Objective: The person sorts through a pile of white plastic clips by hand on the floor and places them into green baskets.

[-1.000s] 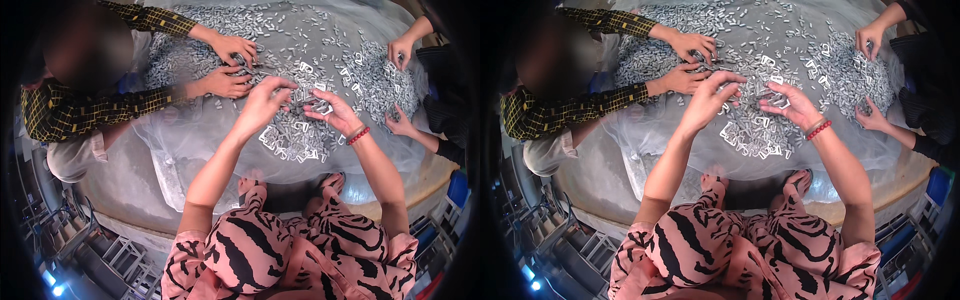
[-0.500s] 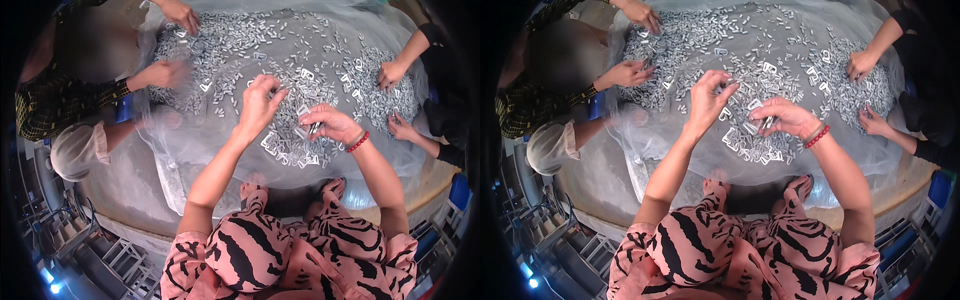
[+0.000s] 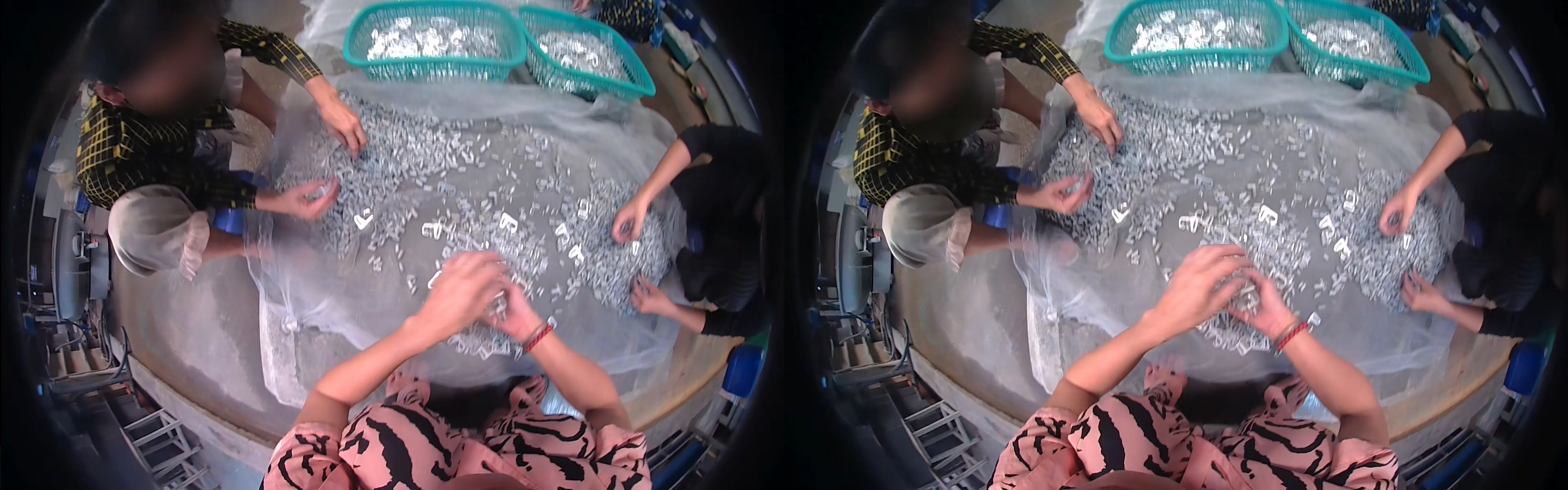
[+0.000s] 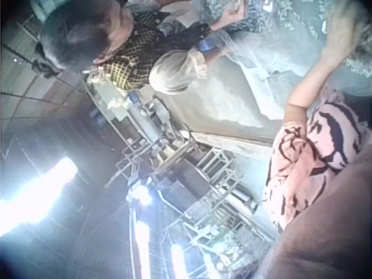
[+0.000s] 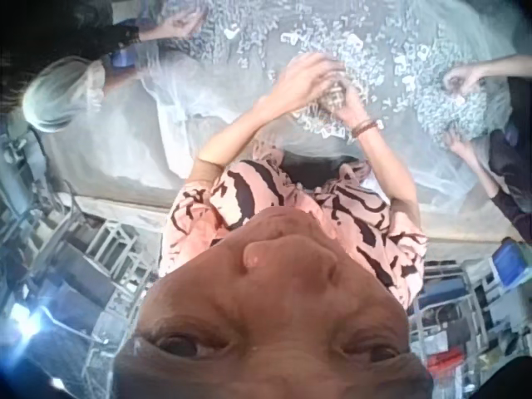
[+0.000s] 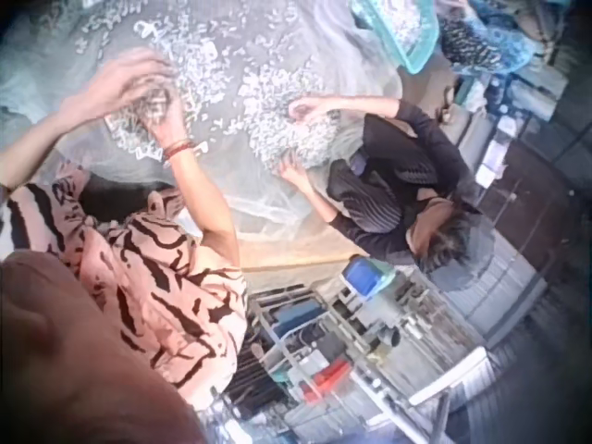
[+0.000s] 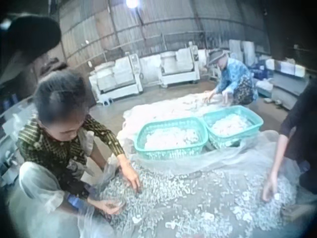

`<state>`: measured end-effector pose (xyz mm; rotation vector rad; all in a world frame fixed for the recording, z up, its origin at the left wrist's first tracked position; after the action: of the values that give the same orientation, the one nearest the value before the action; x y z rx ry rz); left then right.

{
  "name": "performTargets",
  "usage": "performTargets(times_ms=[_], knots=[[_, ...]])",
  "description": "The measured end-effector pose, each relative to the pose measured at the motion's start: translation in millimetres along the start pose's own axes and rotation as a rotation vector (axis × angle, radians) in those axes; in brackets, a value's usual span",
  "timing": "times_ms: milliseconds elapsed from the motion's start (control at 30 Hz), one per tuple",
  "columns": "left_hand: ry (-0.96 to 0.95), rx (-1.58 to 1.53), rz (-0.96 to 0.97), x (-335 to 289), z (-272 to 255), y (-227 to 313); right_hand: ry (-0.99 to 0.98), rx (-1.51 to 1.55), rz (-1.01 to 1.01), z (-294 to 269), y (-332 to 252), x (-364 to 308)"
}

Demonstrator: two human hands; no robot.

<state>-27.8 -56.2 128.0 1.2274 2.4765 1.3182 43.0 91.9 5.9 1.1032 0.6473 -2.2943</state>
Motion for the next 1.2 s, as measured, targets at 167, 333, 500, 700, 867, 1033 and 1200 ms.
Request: performTargets(times_ms=[167, 333, 500, 700, 867, 1033, 1200], knots=[[-0.081, 0.092, -0.477, -45, 10, -116, -0.207, 0.201, -0.120, 52, -83, 23], [-0.146, 0.133, -0.444, -84, 56, -136, -0.325, 0.295, -0.411, 207, -226, -20], [-0.258, 0.457, -0.179, -99, 89, -163, -0.114, -0.293, -0.481, 161, -184, -2], [-0.101, 0.153, -0.109, -82, 75, -141, 0.145, -1.081, -0.501, 15, -136, 3], [-0.362, 0.153, -0.189, -91, 93, -137, 0.321, -2.131, -0.741, -54, -41, 6], [-0.209, -0.192, -0.559, -91, 62, -130, 0.268, -2.191, -0.752, -45, 31, -17], [-0.147, -0.914, -0.806, -103, 56, -134, 0.301, -1.684, -0.976, -61, -19, 20]])
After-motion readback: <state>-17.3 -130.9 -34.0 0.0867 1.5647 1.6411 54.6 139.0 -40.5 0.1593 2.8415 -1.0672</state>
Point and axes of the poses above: each hand's wrist, its own x-axis towards the middle knuckle, its own z-axis out of the palm, y = z × x, the point moved 1 cm from there along x, towards the middle knuckle, and after that the axes turned 4 degrees about z, right-handed, at the moved point
